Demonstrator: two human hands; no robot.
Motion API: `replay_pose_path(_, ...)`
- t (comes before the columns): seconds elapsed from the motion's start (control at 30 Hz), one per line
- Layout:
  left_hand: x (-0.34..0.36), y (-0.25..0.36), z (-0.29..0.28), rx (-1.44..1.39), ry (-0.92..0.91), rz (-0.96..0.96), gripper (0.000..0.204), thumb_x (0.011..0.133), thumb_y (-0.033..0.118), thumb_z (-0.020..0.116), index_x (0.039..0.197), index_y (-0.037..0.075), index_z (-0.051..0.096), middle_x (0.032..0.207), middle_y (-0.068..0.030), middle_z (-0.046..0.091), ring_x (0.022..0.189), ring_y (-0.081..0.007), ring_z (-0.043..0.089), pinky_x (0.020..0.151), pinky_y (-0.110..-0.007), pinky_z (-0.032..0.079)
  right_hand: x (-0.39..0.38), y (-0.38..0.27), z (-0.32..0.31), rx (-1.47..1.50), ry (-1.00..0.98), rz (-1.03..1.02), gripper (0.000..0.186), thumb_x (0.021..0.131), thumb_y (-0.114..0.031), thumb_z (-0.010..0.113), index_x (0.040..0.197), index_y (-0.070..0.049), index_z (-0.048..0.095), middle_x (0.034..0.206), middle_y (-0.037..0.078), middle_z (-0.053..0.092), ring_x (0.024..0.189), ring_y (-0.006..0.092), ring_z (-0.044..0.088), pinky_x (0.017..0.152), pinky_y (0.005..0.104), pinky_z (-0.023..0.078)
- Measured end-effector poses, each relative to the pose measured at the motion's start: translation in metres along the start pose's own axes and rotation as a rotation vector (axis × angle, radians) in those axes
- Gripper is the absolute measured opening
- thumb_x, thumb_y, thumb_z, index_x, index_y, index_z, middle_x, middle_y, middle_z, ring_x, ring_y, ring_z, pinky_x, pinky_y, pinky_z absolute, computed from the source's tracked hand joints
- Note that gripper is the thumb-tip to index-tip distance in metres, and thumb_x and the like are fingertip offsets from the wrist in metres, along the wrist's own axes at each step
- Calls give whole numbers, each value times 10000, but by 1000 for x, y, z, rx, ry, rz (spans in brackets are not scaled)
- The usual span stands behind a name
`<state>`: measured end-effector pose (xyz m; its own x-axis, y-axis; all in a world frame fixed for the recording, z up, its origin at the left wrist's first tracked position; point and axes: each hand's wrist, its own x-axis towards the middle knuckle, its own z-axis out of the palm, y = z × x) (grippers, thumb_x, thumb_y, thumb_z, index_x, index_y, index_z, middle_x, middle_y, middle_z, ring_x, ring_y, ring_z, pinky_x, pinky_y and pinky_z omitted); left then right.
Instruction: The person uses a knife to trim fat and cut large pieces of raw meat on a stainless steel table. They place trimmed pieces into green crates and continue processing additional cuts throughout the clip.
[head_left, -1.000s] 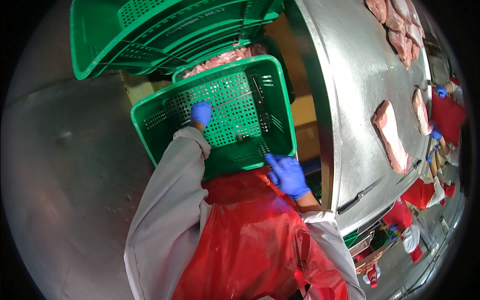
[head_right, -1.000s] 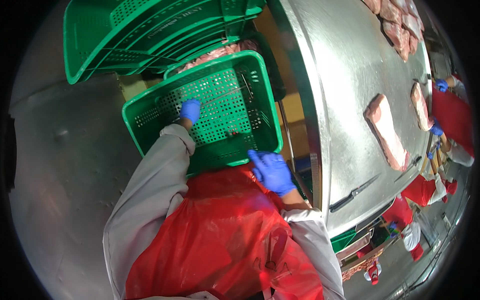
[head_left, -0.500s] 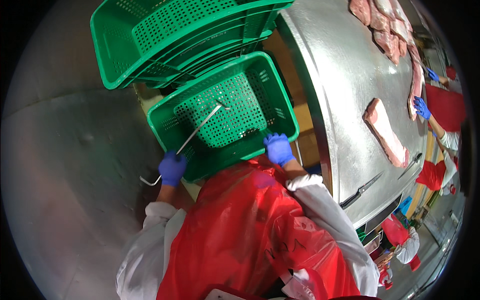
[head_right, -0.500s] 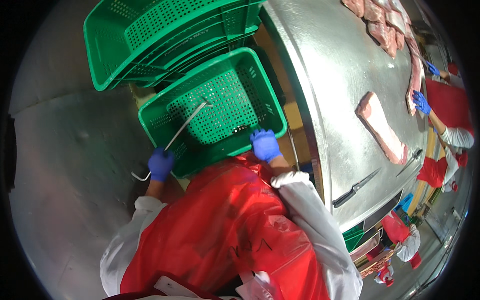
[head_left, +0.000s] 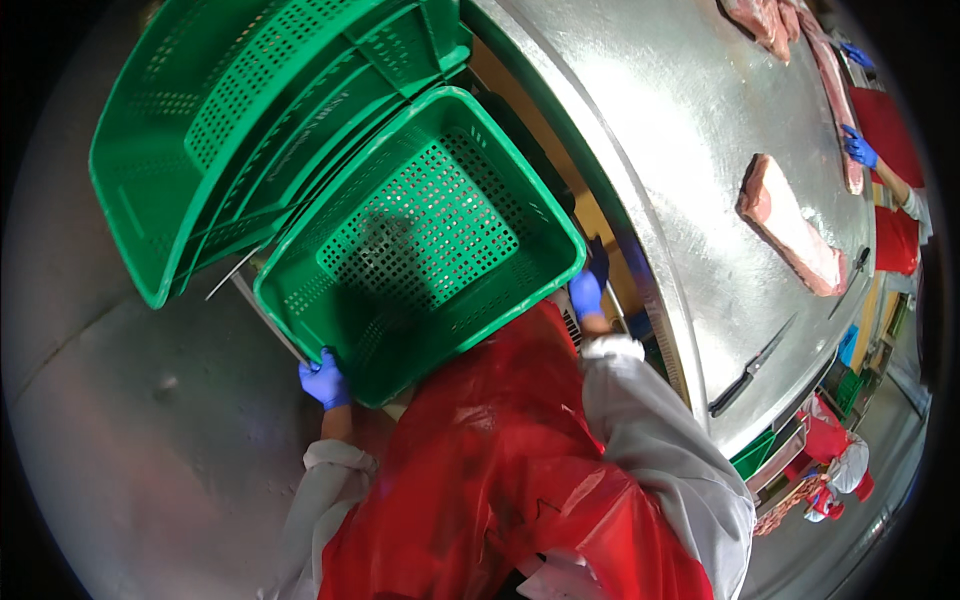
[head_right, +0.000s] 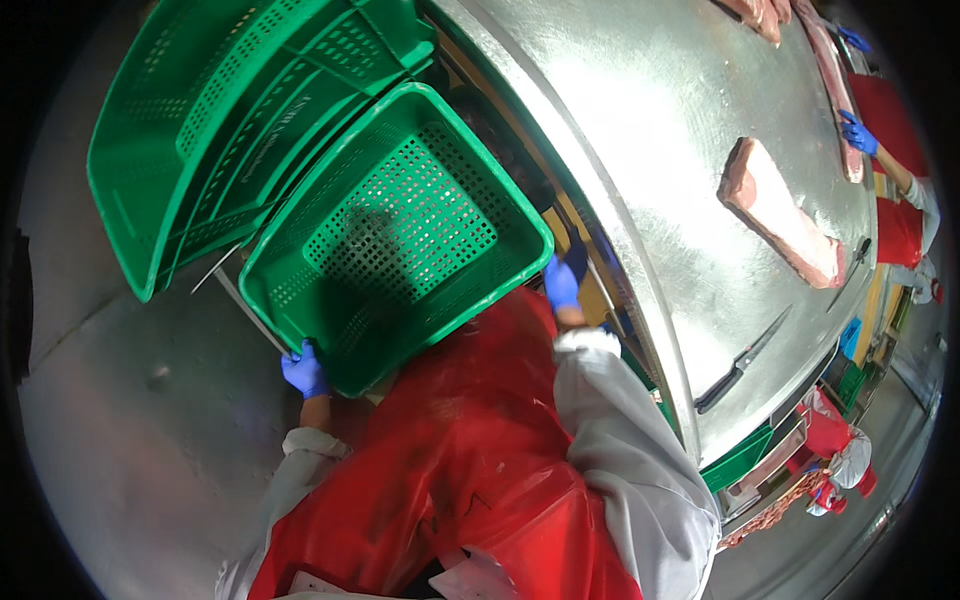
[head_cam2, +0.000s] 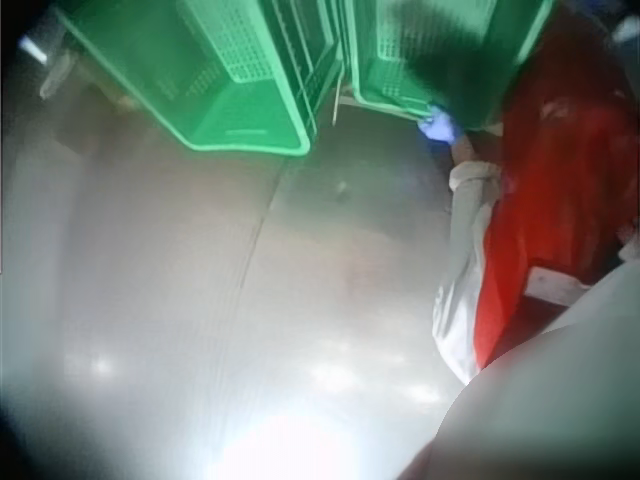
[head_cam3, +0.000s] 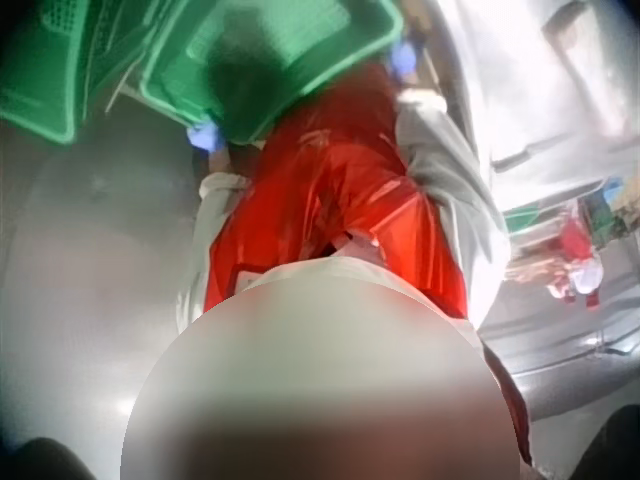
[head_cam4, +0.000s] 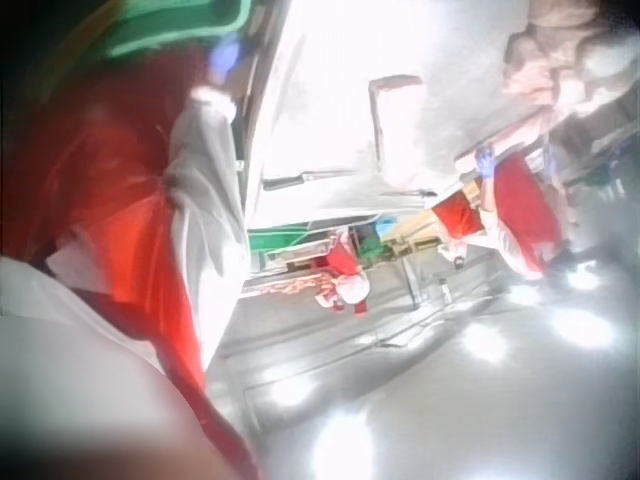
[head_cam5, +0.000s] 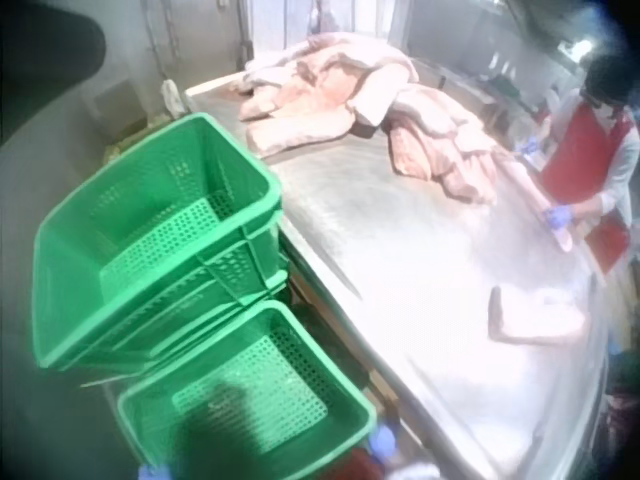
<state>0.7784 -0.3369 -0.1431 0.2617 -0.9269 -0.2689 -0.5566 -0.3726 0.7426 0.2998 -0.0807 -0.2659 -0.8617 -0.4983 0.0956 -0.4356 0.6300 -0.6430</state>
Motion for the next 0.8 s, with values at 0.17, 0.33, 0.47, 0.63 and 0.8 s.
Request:
replay_pose_path(0.17, 17, -14, -2, -179, 26, 6, 150, 915, -8, 677, 1047, -7, 605, 939, -67, 701, 823, -138, 646, 738, -285, 516, 89, 24, 91, 140, -182, 237, 501, 910, -390, 649, 1264, -36, 620, 1258, 189, 640, 1175, 341, 612, 1001, 436, 463)
replay_pose_path(0.33, 23, -11, -3, -257, -110, 11, 174, 932, -17, 654, 1104, -33, 629, 971, -78, 705, 834, -146, 650, 763, -295, 528, 142, 19, 126, 128, -268, 328, 446, 907, -414, 654, 1190, -70, 678, 1188, 166, 683, 1128, 315, 648, 967, 416, 489)
replay_pose_path(0.47, 18, -1, 0, -254, -106, -80, 210, 949, -6, 630, 1152, -59, 635, 988, -108, 709, 849, -165, 663, 780, -304, 538, 153, 11, 131, 144, -313, 353, 411, 904, -433, 658, 1131, -97, 725, 1132, 148, 717, 1090, 294, 677, 939, 399, 511)
replay_pose_path(0.63, 33, -6, -7, -197, -135, -60, 218, 965, 10, 606, 1170, -60, 633, 1017, -111, 706, 871, -173, 667, 781, -303, 541, 138, 29, 135, 72, -390, 314, 500, 960, -495, 573, 1221, -78, 661, 1110, 160, 708, 1065, 314, 676, 902, 413, 512)
replay_pose_path(0.8, 52, -17, -26, -48, -144, -105, 214, 974, 67, 620, 1161, -34, 644, 1027, -88, 705, 848, -153, 650, 741, -291, 524, 125, 48, 120, 381, -448, 268, 484, 971, -453, 581, 1216, -43, 660, 1078, 176, 713, 1050, 274, 681, 887, 387, 513)
